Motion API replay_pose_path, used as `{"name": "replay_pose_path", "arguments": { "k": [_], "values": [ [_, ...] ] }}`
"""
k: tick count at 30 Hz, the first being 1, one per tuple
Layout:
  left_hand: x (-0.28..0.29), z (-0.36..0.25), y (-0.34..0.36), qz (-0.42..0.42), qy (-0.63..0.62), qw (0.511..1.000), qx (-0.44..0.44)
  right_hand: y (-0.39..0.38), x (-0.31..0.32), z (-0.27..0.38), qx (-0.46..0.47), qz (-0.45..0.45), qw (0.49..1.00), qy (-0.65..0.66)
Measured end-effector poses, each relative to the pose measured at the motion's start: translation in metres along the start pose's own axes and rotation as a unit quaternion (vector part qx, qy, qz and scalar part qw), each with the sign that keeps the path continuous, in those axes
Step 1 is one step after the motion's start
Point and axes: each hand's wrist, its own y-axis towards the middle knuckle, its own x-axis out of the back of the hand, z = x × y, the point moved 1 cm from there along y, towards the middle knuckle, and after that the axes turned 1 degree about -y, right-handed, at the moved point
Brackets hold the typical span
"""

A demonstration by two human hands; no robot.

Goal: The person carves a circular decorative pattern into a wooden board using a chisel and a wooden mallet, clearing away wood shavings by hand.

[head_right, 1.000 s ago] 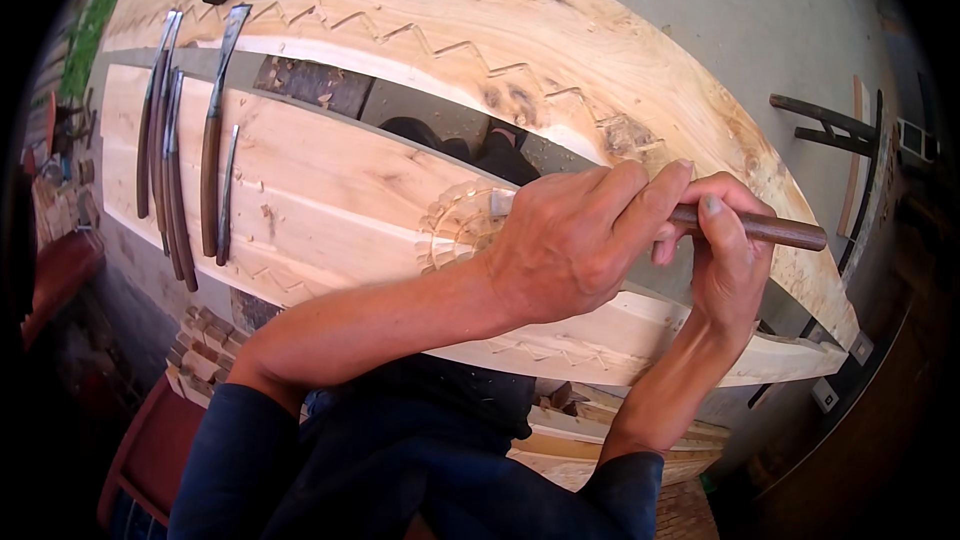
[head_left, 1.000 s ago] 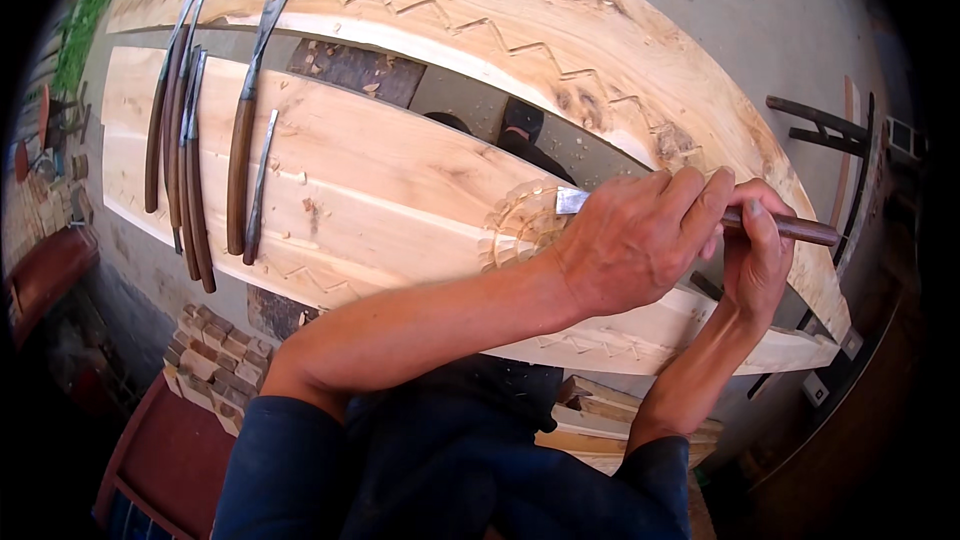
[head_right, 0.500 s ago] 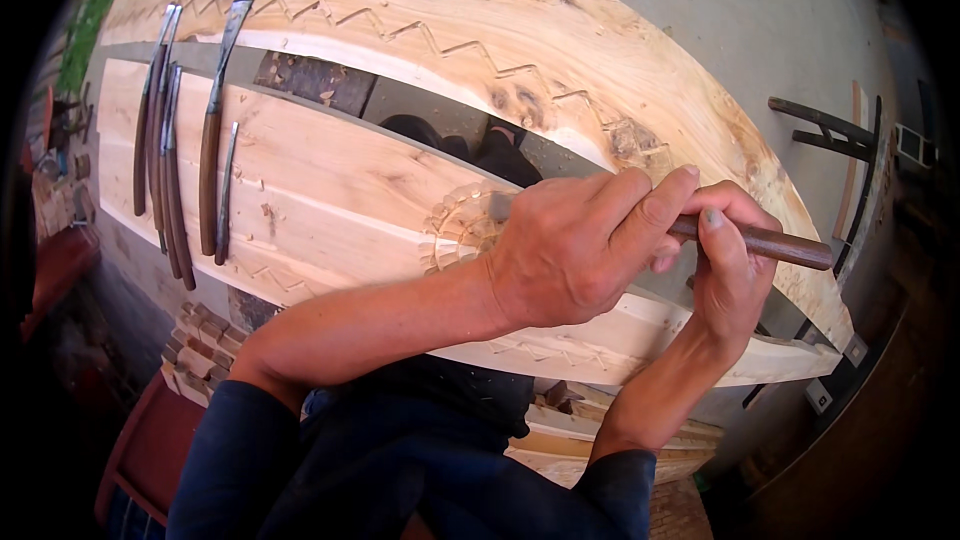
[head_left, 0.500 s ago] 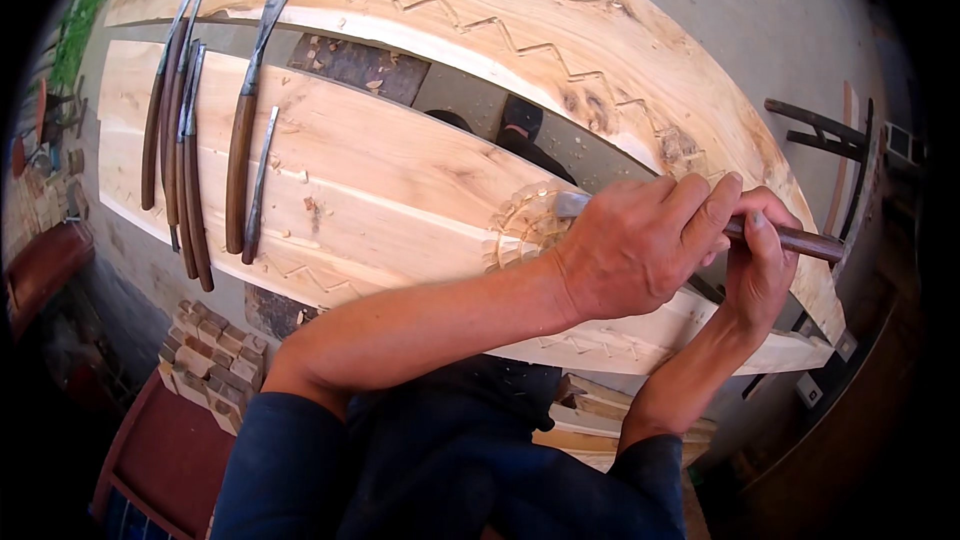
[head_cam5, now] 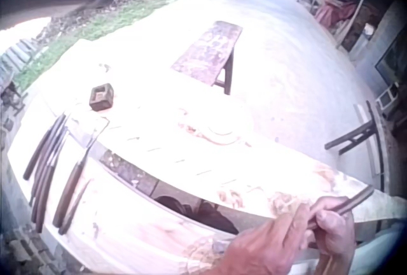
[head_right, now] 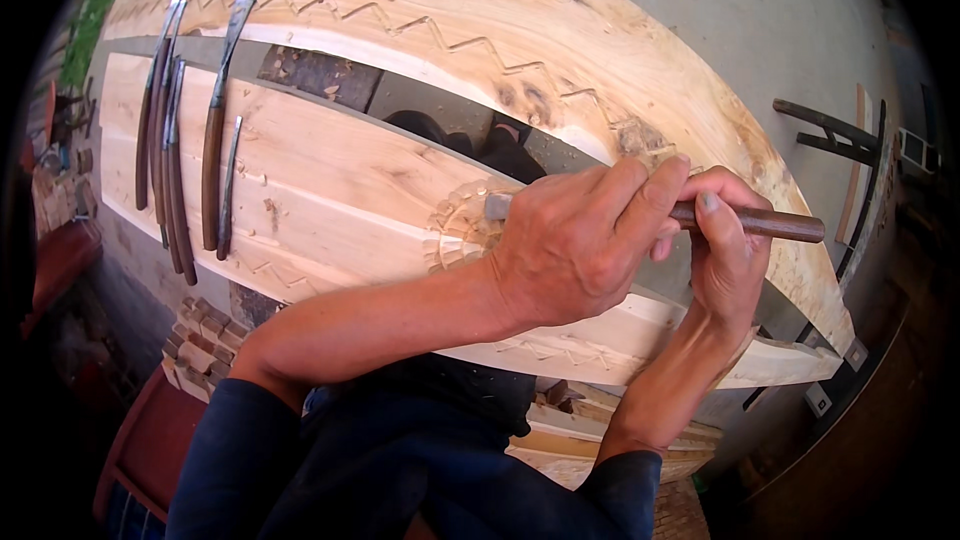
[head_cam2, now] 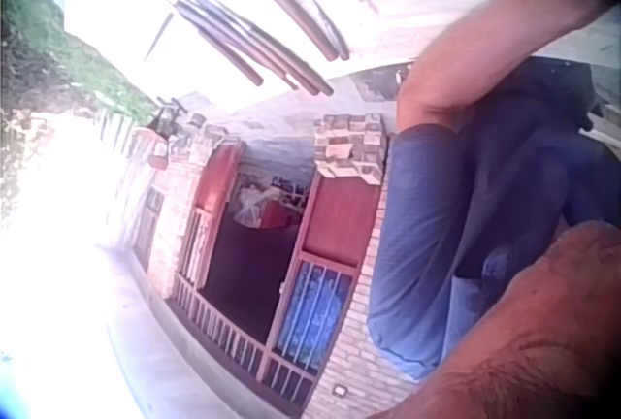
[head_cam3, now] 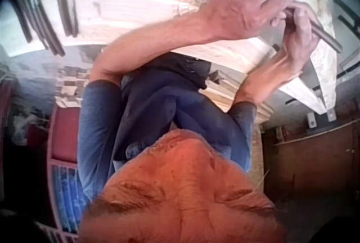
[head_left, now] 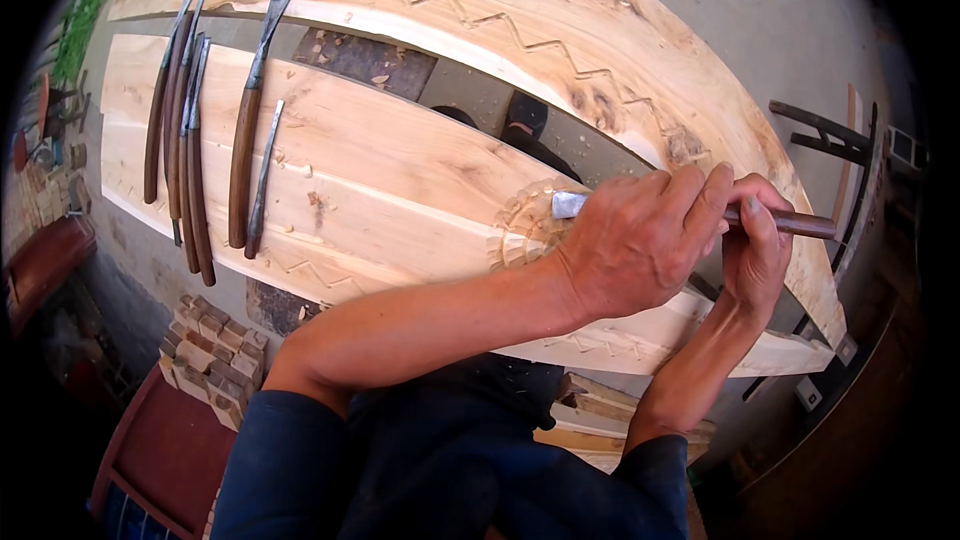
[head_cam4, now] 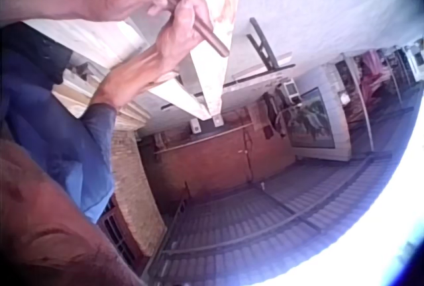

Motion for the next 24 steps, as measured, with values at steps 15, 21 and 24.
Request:
{"name": "replay_pose_path", "arguments": {
  "k": [15, 21, 24],
  "values": [
    [0.004, 0.0, -0.004, -0.029, 0.018, 0.999, 0.009, 0.004, -0.011, 0.002, -0.009, 0.025, 1.0, -0.001],
    [0.001, 0.0, 0.001, -0.033, -0.029, 0.999, -0.027, -0.004, -0.003, 0.009, 0.023, 0.005, 0.999, -0.041],
    [-0.001, 0.001, 0.002, -0.037, -0.033, 0.998, -0.029, -0.006, 0.0, 0.01, 0.026, 0.003, 0.999, -0.041]
  ]
}}
